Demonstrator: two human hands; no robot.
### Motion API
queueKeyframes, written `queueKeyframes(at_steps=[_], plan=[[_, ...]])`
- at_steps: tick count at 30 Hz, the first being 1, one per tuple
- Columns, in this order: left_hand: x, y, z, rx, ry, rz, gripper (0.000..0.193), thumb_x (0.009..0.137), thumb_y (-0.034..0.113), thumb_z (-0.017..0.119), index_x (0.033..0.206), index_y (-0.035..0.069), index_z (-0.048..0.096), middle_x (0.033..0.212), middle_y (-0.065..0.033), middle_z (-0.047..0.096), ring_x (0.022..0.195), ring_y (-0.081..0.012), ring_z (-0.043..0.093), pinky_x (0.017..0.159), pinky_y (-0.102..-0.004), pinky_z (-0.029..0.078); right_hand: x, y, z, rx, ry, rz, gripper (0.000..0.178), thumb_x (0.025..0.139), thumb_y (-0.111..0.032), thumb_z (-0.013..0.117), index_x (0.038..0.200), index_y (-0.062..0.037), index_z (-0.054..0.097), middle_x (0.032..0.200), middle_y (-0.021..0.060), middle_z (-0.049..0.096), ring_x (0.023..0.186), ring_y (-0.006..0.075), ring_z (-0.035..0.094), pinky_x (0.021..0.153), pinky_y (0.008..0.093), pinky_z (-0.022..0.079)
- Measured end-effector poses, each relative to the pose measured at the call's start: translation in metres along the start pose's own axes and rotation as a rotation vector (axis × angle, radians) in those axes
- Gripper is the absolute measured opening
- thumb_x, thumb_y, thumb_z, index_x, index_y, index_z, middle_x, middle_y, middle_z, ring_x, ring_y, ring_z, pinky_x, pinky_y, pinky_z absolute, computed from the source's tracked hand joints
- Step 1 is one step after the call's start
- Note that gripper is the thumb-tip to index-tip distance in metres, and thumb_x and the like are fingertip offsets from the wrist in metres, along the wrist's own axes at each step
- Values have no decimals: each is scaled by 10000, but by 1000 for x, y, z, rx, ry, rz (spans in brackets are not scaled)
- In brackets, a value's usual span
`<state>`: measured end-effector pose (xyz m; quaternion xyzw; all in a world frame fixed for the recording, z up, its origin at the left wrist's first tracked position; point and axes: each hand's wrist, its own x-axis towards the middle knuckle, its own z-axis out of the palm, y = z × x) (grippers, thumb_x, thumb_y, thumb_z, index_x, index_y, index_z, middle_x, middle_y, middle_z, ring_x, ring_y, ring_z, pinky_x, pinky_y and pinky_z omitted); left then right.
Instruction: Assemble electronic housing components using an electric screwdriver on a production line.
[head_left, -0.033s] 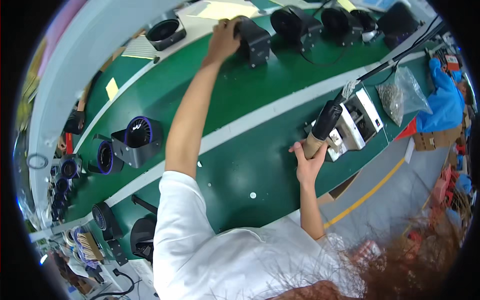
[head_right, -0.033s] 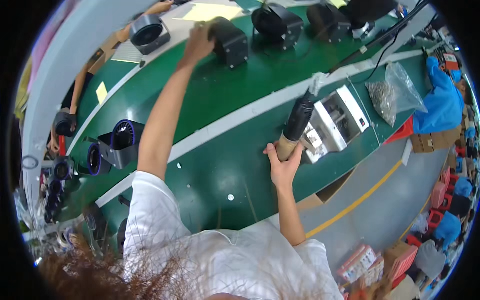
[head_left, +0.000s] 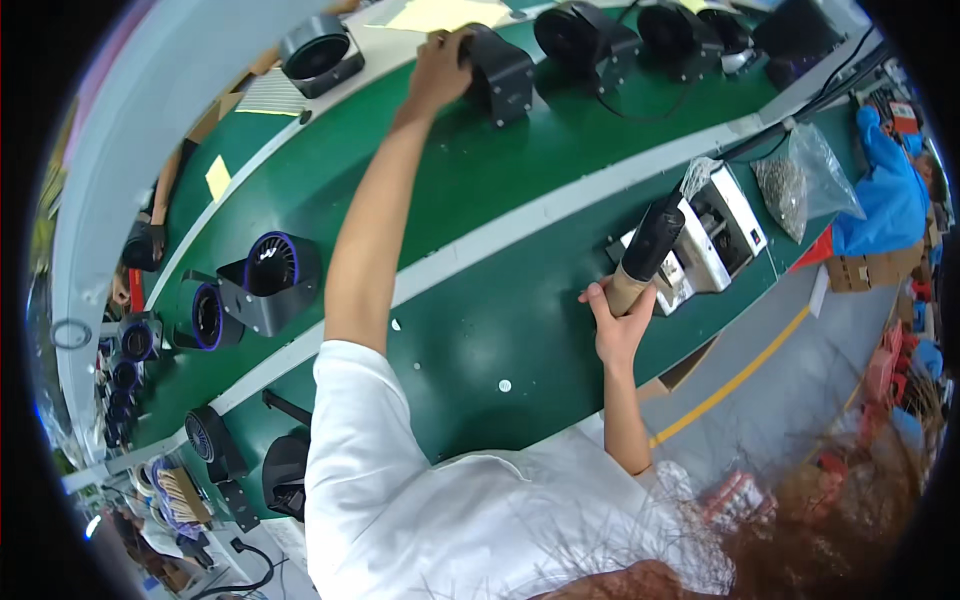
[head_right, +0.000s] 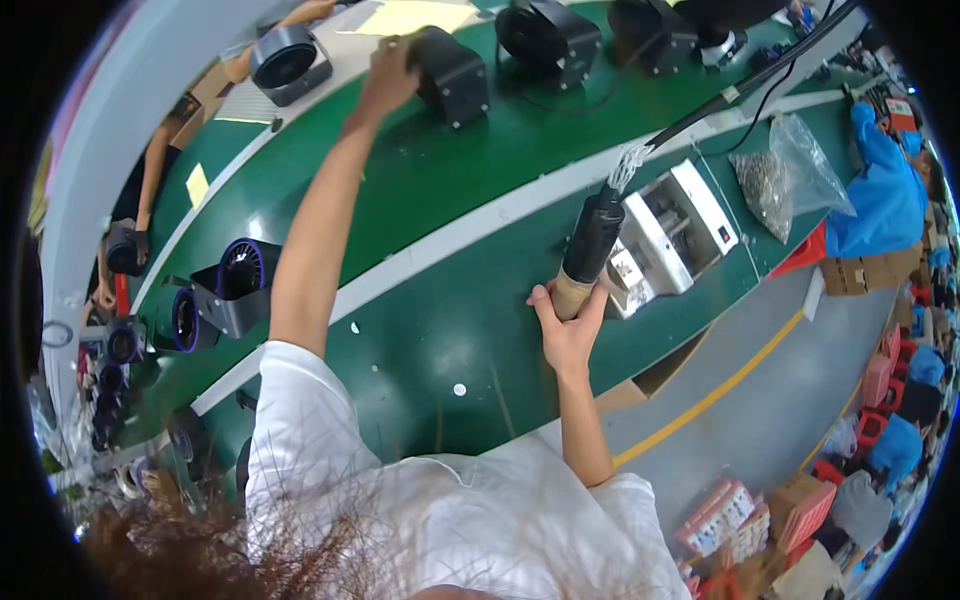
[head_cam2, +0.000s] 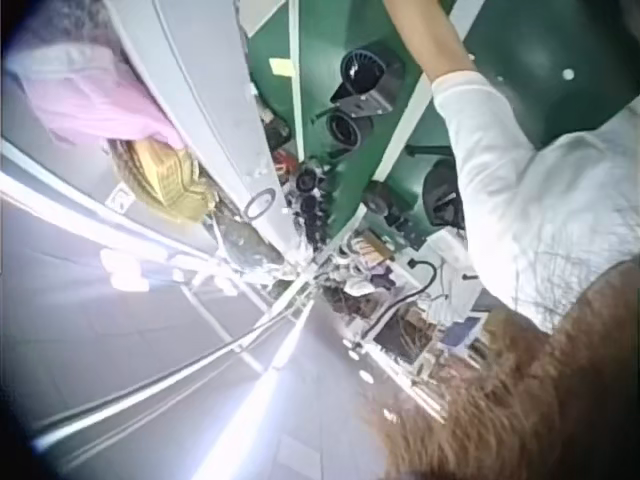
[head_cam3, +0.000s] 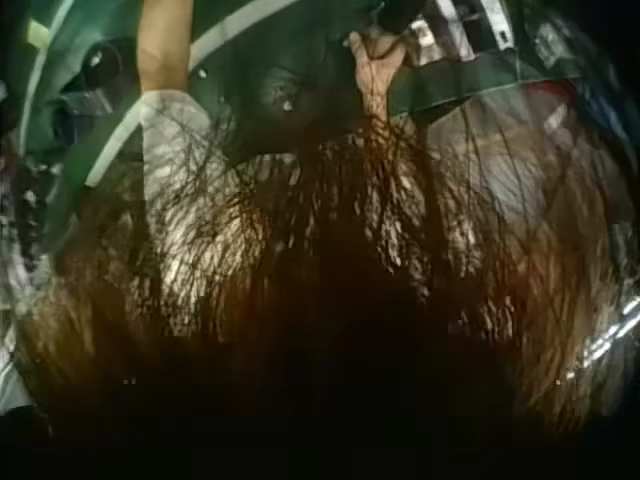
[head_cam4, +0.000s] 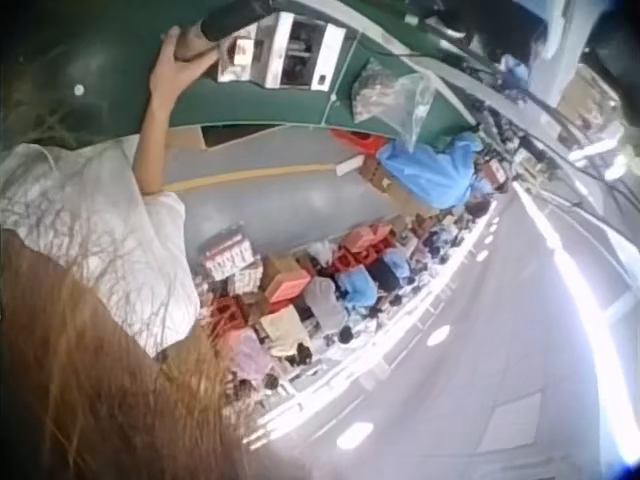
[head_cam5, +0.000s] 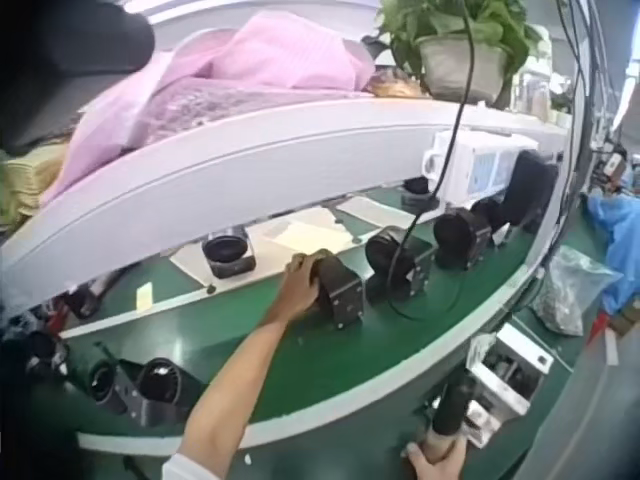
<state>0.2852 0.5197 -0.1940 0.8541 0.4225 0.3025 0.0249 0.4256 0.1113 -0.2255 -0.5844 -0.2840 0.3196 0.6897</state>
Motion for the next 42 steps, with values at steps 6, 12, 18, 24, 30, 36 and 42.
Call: queueKeyframes(at_steps=[6, 12, 18, 24, 30, 36, 42], plan=[[-2, -9, 12, -231, 67, 5, 594, 710, 116, 654, 1270, 180, 465, 1224, -209, 492, 1157, -413, 460, 978, -452, 405, -17, 13, -34, -49, -11, -194, 433, 819, -12, 642, 1169, 7, 388, 792, 85, 551, 648, 169, 588, 585, 305, 501], [-37, 46, 10, -141, 316, -401, 552, 695, 73, 663, 1217, 133, 493, 1202, -219, 517, 1145, -394, 481, 955, -414, 423, -16, -12, -44, -9, 125, -167, 525, 807, 17, 623, 1250, 17, 341, 693, 69, 522, 503, 152, 520, 510, 282, 473], [-111, 51, -17, -528, 480, 1, 486, 720, 47, 686, 1178, 38, 524, 1044, -108, 582, 1011, -215, 566, 860, -332, 462, 21, -46, -49, 210, 79, -524, 525, 813, 11, 620, 1258, -4, 343, 630, 72, 495, 410, 153, 467, 403, 281, 422], [-222, 145, -71, -741, 80, 90, 488, 684, -1, 685, 1153, 90, 584, 1164, -149, 550, 1007, -249, 598, 825, -331, 489, 70, -60, -25, 123, 177, -616, 506, 797, 52, 611, 1230, 6, 352, 621, 79, 508, 424, 153, 479, 405, 272, 418], [-256, 172, -73, -746, -116, 192, 488, 651, 34, 715, 1112, 175, 641, 1186, -155, 546, 1008, -316, 590, 800, -384, 506, 76, -21, -19, -74, 179, -729, 492, 773, 99, 582, 1207, 24, 363, 612, 85, 511, 429, 151, 483, 403, 276, 410], [-264, 181, -62, -701, -61, 246, 549, 612, 81, 748, 1143, 188, 657, 1223, -149, 546, 1001, -337, 582, 803, -407, 506, 71, -58, -1, -5, 53, -490, 502, 772, 59, 554, 1233, 43, 356, 594, 78, 483, 412, 143, 462, 388, 278, 394], [-258, 190, -62, -770, -25, 209, 549, 608, 54, 725, 1149, 123, 659, 1242, -167, 550, 970, -331, 594, 785, -393, 513, 53, -121, 26, 212, -151, -543, 532, 787, 5, 527, 1276, 43, 322, 576, 72, 419, 376, 138, 402, 367, 286, 397]])
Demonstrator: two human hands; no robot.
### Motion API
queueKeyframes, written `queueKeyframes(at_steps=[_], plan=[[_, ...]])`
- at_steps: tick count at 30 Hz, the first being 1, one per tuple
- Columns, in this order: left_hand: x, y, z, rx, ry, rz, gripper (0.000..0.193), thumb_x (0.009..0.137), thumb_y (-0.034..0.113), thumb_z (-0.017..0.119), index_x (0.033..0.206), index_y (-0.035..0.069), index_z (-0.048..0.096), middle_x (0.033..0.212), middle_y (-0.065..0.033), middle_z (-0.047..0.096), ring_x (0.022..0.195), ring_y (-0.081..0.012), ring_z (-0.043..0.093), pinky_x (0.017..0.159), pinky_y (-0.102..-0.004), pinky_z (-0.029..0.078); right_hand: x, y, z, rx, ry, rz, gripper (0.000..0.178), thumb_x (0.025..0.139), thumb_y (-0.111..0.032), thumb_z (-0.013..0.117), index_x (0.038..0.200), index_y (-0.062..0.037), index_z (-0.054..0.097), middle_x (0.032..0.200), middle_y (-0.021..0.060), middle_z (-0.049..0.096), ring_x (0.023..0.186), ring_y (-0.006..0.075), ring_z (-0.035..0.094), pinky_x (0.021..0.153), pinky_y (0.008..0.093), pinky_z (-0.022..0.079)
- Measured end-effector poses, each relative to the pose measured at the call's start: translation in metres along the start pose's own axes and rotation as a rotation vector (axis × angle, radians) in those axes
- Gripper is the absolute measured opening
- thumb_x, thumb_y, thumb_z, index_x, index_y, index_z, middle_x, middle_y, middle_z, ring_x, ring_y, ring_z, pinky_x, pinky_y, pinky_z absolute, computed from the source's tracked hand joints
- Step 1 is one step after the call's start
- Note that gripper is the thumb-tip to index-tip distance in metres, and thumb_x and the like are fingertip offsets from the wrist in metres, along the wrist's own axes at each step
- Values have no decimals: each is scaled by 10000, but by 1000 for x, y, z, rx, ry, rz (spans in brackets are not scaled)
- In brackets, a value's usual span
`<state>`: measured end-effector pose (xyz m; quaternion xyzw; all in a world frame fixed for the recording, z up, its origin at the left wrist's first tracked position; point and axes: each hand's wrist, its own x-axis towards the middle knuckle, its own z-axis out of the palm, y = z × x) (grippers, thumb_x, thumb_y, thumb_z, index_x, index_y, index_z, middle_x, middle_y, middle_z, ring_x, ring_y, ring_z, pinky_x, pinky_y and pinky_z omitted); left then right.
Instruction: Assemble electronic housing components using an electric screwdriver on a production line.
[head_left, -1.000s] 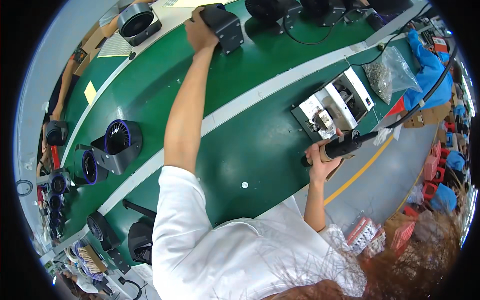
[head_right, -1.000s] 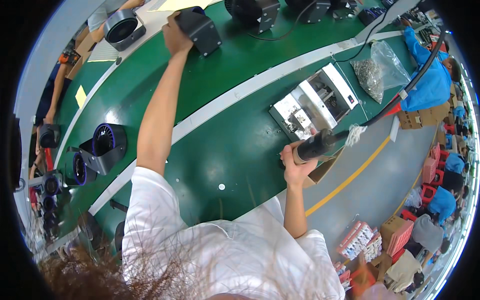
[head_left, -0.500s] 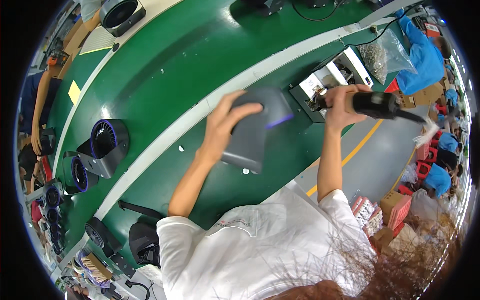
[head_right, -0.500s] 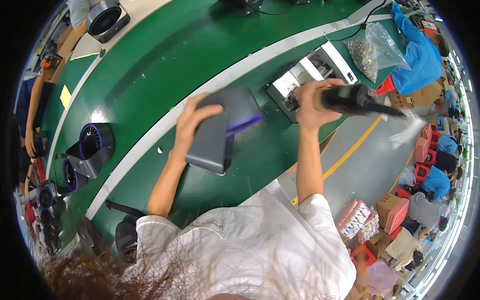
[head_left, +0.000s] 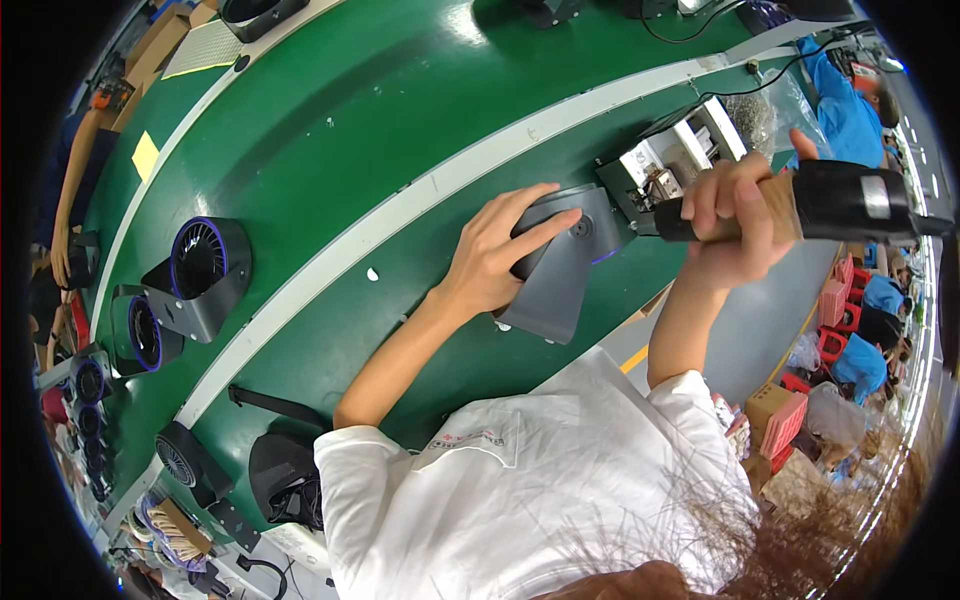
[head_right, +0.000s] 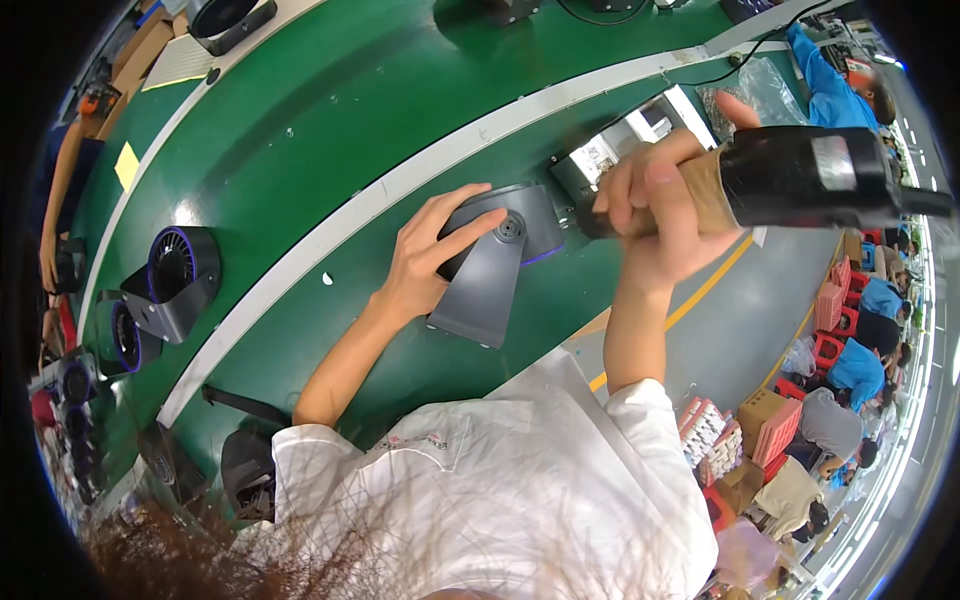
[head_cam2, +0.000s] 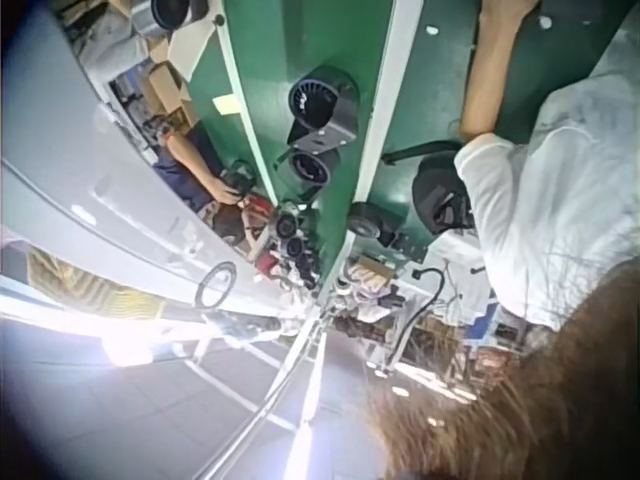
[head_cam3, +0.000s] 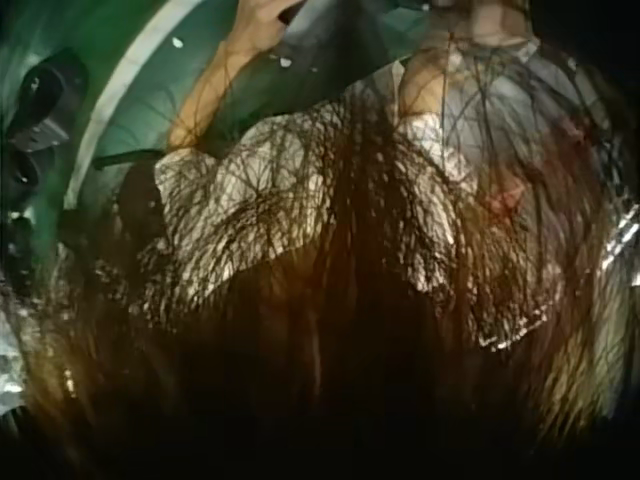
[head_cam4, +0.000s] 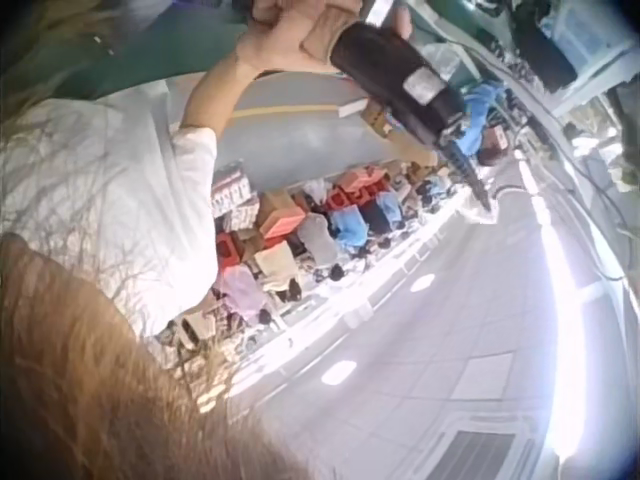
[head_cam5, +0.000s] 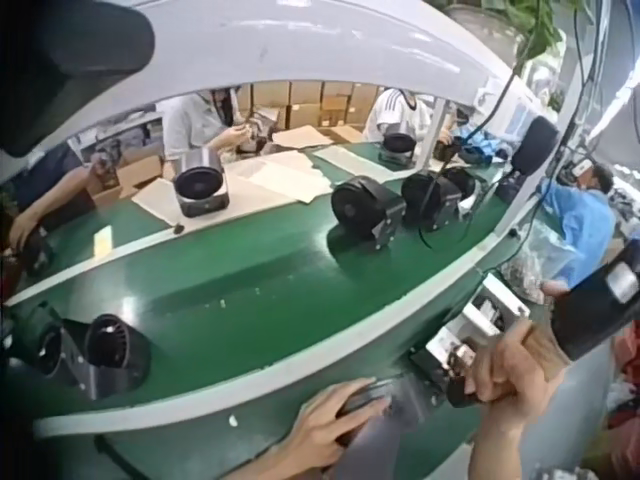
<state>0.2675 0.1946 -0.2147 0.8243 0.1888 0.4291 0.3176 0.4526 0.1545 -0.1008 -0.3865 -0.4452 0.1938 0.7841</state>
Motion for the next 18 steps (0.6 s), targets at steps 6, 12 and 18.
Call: queueKeyframes(at_steps=[6, 12, 18], plan=[[-1, -7, 5, 12, -22, -2, 632, 571, 76, 764, 1184, 156, 637, 1255, -141, 533, 1004, -326, 578, 806, -404, 493, -11, 10, 23, 45, -175, -36, 550, 799, 1, 508, 1301, 21, 284, 586, 80, 420, 372, 137, 395, 356, 300, 412], [-1, -10, 12, 16, -17, -11, 641, 567, 80, 765, 1189, 163, 633, 1270, -128, 522, 1010, -315, 570, 801, -397, 480, -15, 29, 20, 50, -222, -12, 492, 806, 4, 519, 1253, 13, 313, 586, 84, 430, 376, 143, 405, 358, 298, 409], [0, -11, 12, 12, -22, -16, 632, 576, 93, 760, 1189, 175, 631, 1268, -112, 519, 1025, -298, 563, 809, -390, 466, -21, 36, 15, 13, -299, -7, 451, 794, 21, 557, 1195, -3, 351, 593, 76, 451, 390, 150, 425, 369, 284, 395]])
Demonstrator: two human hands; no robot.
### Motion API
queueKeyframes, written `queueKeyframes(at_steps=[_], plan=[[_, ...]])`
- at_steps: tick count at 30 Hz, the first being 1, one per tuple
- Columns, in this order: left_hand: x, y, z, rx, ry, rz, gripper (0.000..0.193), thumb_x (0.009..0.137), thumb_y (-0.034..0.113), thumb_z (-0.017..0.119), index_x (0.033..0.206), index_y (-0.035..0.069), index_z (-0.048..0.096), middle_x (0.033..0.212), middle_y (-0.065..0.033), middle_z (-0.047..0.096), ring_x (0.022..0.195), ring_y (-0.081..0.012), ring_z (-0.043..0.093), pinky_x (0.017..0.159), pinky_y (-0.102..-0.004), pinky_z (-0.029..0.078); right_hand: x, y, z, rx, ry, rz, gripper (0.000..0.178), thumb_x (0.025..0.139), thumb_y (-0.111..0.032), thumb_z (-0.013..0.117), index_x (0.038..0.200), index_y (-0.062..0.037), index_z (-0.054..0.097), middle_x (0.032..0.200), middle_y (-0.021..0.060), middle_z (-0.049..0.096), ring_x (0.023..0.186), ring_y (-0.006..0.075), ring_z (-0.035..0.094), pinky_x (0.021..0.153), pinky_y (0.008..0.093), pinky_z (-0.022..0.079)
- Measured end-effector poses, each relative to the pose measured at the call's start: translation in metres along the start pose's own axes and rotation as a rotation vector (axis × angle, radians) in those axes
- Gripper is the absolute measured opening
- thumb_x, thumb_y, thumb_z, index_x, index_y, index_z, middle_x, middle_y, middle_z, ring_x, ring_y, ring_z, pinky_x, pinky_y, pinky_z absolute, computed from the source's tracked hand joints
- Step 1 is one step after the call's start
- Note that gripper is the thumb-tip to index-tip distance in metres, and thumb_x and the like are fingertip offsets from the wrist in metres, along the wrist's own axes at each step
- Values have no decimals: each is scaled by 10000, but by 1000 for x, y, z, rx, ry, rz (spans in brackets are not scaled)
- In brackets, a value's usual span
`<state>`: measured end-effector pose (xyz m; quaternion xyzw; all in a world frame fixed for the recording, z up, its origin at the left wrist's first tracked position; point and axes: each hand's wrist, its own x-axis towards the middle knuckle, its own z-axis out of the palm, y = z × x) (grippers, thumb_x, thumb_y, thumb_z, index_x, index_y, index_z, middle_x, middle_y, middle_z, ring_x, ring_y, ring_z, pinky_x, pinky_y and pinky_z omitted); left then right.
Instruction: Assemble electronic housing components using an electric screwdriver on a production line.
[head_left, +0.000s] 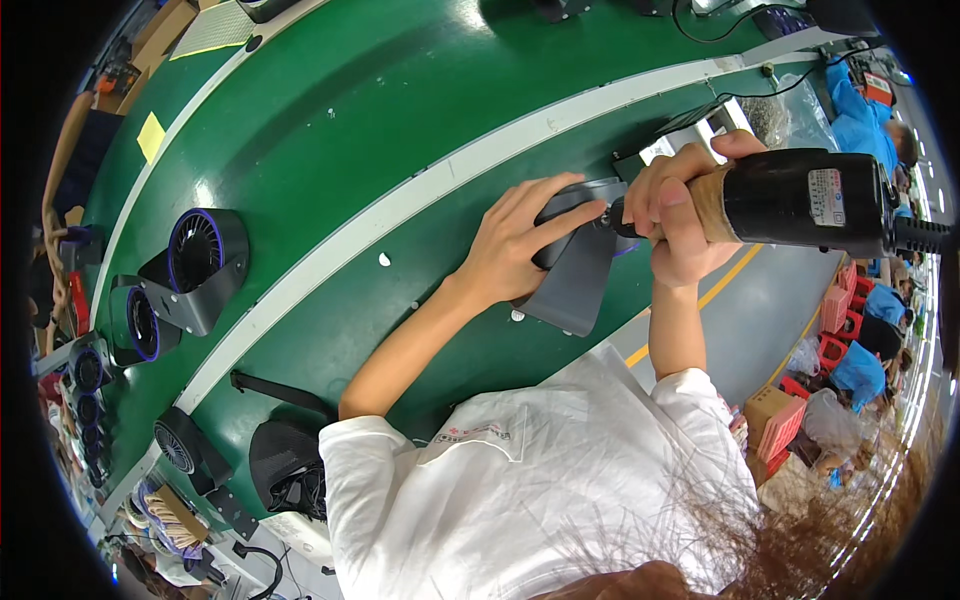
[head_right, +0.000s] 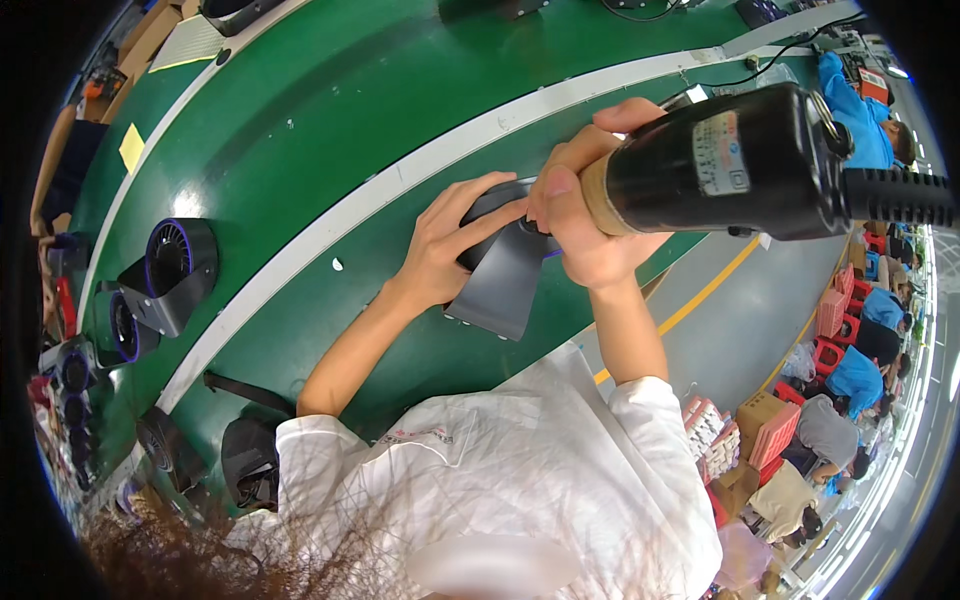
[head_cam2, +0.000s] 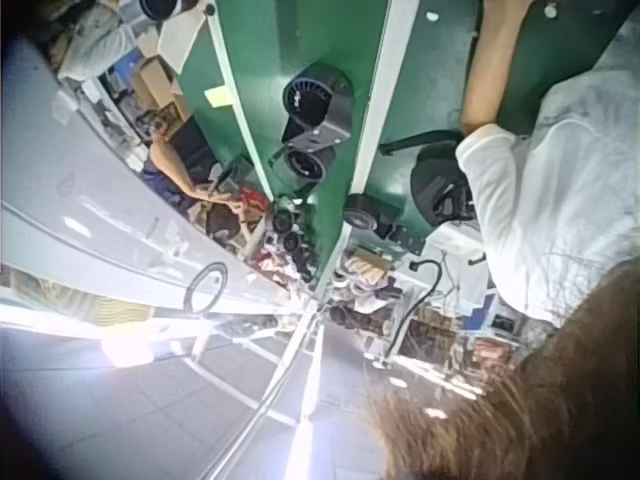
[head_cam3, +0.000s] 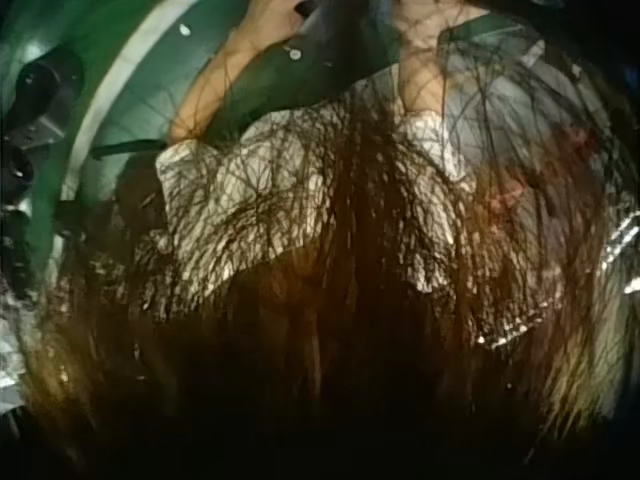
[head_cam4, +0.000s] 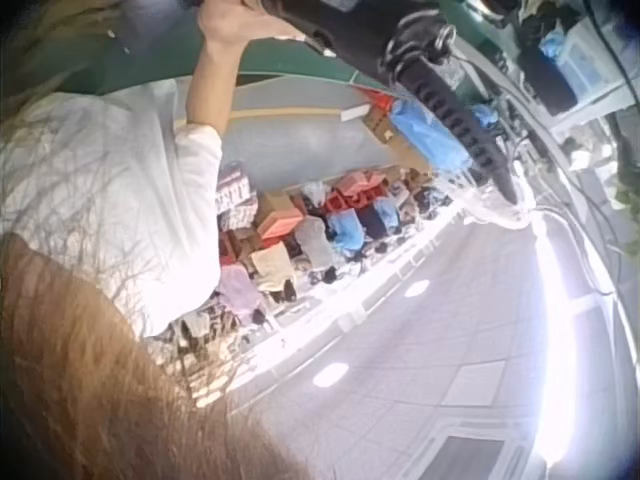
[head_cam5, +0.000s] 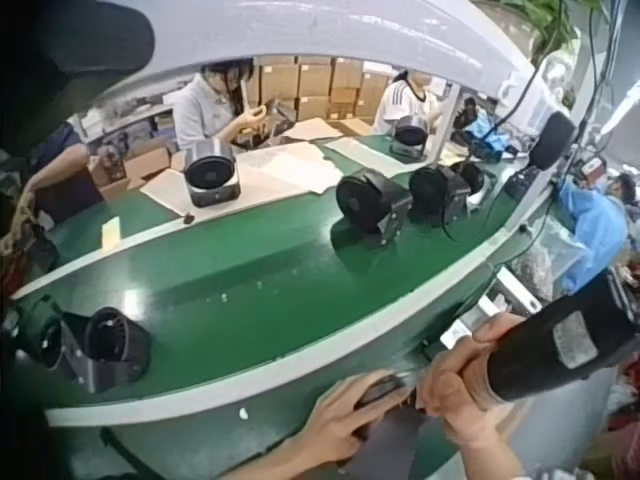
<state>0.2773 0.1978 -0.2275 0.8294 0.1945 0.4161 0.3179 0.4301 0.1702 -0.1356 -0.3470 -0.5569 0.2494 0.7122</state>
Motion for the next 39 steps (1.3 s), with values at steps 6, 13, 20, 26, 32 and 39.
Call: queueKeyframes(at_steps=[6, 13, 20, 26, 32, 39], plan=[[7, 6, 0, -14, -68, -112, 641, 606, 98, 761, 1222, 179, 603, 1269, -106, 511, 1048, -292, 552, 833, -386, 459, -5, 6, -11, -31, -21, 11, 470, 791, 18, 574, 1206, -14, 355, 594, 66, 455, 400, 150, 431, 381, 278, 391], [-5, -6, 8, -553, 1, -707, 605, 734, 186, 741, 1291, 101, 523, 1311, -115, 497, 1124, -281, 540, 916, -386, 465, 4, -3, -45, 236, 248, -44, 517, 793, 26, 572, 1253, -19, 340, 595, 65, 458, 400, 146, 422, 383, 276, 391], [-49, -24, 29, -1907, -146, -1418, 675, 918, 536, 442, 1357, 24, 397, 1285, -200, 514, 1042, -375, 593, 848, -474, 549, -22, 56, -106, -301, 460, -29, 507, 803, 48, 601, 1238, 8, 345, 632, 91, 527, 440, 151, 489, 410, 292, 433], [-79, -55, 43, -2106, -230, -1337, 755, 911, 621, 313, 1360, 17, 382, 1228, -227, 534, 997, -408, 596, 787, -503, 573, -38, 73, -97, -390, 410, -1, 448, 804, 62, 604, 1190, 35, 379, 635, 100, 543, 451, 159, 511, 421, 291, 440], [-82, -60, 51, -2008, -386, -1128, 742, 903, 611, 361, 1258, -31, 475, 1168, -211, 571, 973, -332, 601, 794, -456, 560, -21, 48, -108, -195, 459, -64, 460, 794, 97, 593, 1190, 5, 377, 634, 90, 535, 452, 158, 504, 429, 288, 437], [-74, -55, 45, -1939, -374, -1139, 724, 907, 618, 347, 1242, -7, 493, 1132, -182, 585, 923, -298, 601, 780, -439, 554, -29, 68, -113, -202, 456, -109, 469, 794, 99, 594, 1188, 14, 356, 628, 95, 527, 450, 164, 499, 429, 293, 435]])
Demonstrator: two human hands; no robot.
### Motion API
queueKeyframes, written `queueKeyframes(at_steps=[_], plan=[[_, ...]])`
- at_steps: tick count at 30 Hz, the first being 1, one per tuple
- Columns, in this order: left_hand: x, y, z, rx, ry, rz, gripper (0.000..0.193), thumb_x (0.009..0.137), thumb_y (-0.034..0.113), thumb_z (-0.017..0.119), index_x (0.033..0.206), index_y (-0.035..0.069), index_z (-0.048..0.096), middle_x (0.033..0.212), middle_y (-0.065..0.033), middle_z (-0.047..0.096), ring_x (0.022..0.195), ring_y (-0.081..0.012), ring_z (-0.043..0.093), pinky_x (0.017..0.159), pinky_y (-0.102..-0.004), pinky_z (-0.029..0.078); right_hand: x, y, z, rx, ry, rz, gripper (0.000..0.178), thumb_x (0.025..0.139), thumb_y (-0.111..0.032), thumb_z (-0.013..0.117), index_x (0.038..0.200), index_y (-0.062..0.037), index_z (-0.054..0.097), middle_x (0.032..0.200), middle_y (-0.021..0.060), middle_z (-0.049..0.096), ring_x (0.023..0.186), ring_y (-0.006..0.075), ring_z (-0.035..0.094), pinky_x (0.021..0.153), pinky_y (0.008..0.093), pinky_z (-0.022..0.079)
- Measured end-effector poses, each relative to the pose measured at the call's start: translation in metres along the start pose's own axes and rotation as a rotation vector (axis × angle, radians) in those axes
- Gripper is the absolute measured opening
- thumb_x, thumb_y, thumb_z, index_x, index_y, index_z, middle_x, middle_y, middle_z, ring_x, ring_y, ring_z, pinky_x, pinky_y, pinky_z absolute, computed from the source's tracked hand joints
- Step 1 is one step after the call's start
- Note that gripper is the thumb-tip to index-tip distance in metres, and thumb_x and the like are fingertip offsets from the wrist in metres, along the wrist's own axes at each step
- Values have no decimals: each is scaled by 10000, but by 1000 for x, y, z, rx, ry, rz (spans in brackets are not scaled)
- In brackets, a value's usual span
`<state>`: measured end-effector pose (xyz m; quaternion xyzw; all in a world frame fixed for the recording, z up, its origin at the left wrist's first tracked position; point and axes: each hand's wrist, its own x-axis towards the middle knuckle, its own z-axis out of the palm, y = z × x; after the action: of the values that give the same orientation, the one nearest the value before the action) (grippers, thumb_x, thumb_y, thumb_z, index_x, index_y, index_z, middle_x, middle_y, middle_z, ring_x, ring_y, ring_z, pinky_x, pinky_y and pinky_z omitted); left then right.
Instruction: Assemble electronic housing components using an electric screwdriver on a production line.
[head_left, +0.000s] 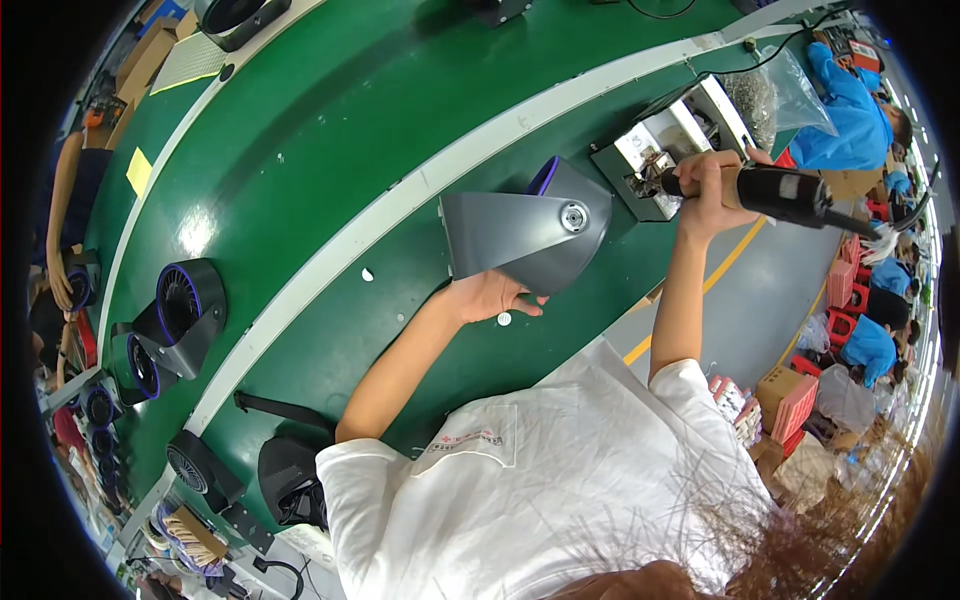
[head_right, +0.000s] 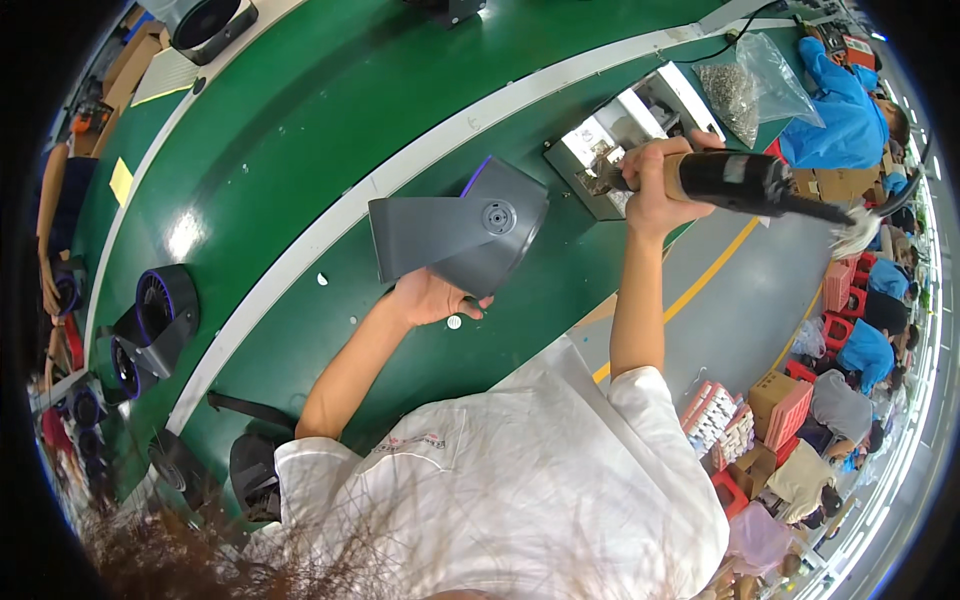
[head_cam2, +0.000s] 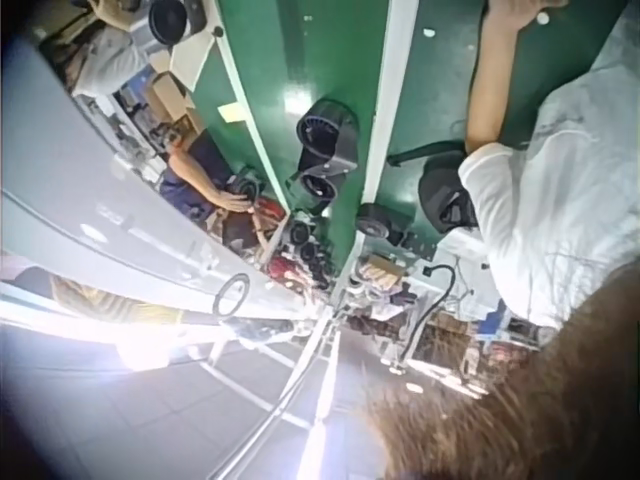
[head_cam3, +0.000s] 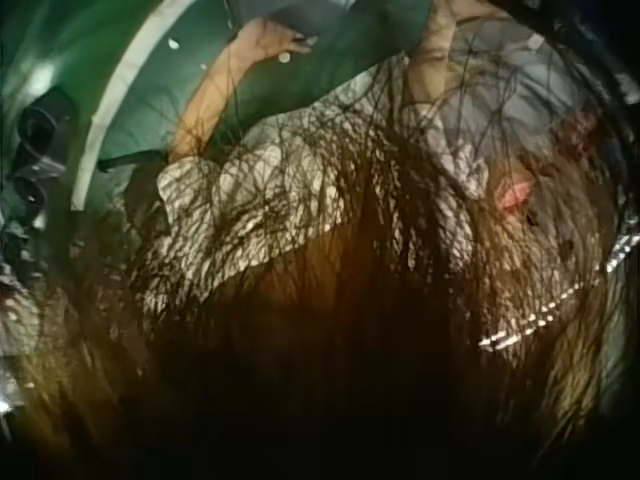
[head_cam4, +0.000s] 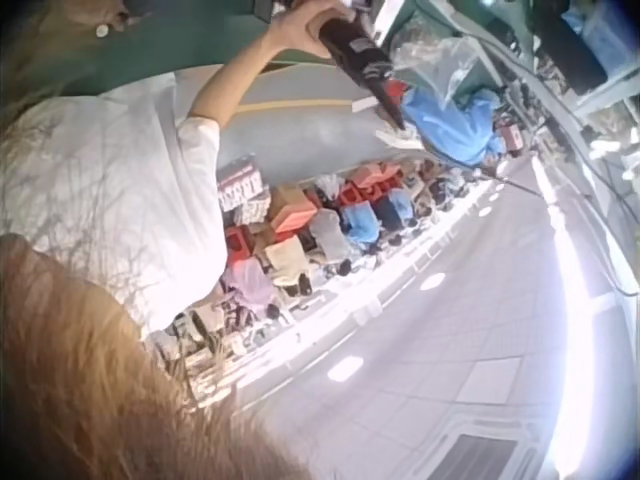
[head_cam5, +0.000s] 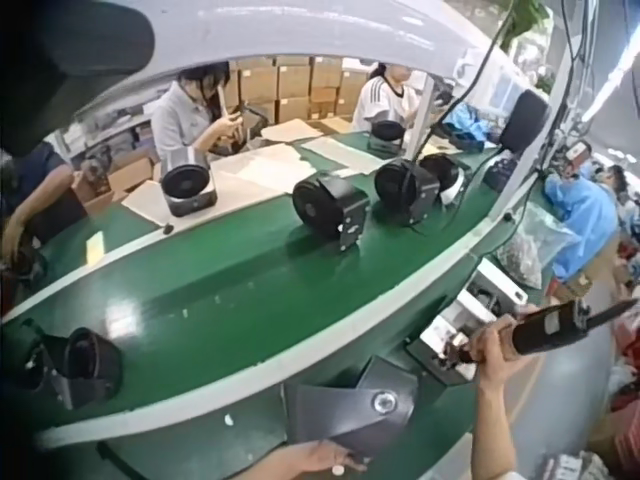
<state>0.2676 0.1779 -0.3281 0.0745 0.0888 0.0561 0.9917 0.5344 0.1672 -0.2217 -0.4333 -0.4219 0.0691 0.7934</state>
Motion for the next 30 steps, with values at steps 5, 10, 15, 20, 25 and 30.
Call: queueKeyframes(at_steps=[5, 10, 15, 20, 25, 30], plan=[[0, -2, -4, 0, -8, 0, 705, 917, 608, 333, 1236, 1, 498, 1122, -169, 589, 925, -289, 601, 778, -431, 552, -13, 8, 2, -143, -39, 11, 489, 791, 78, 584, 1215, 29, 347, 596, 93, 500, 424, 167, 476, 415, 301, 431], [5, 0, -10, -17, 1, 13, 686, 930, 594, 317, 1229, 4, 501, 1107, -165, 593, 917, -284, 601, 778, -428, 550, -2, -3, 19, -58, -113, 241, 579, 787, 46, 577, 1298, 35, 305, 577, 83, 471, 407, 169, 460, 401, 305, 426], [8, -1, -14, 38, 75, -8, 725, 918, 638, 284, 1303, 45, 446, 1131, -153, 587, 883, -322, 615, 745, -445, 558, 21, -58, 55, 138, -244, 195, 611, 794, 11, 540, 1342, 34, 269, 582, 80, 433, 391, 161, 424, 388, 303, 416], [10, 2, -15, 5, 90, -7, 729, 915, 649, 279, 1292, 50, 454, 1103, -140, 597, 857, -309, 614, 739, -438, 546, 15, -75, 88, 402, -374, 164, 573, 803, 6, 513, 1325, 28, 278, 589, 87, 417, 378, 149, 394, 371, 295, 399], [14, 0, -15, -21, 94, -10, 741, 908, 662, 277, 1287, 51, 456, 1091, -138, 600, 847, -302, 614, 742, -435, 539, 2, -59, 92, 305, -388, 186, 531, 801, 15, 516, 1288, 21, 305, 582, 86, 422, 379, 144, 394, 363, 290, 388], [15, 0, -15, -25, 76, 3, 743, 906, 665, 278, 1287, 53, 456, 1085, -141, 602, 844, -299, 612, 738, -435, 536, -7, -48, 92, 268, -376, 224, 488, 762, 54, 521, 1212, 26, 336, 585, 77, 449, 386, 138, 405, 366, 284, 383]])
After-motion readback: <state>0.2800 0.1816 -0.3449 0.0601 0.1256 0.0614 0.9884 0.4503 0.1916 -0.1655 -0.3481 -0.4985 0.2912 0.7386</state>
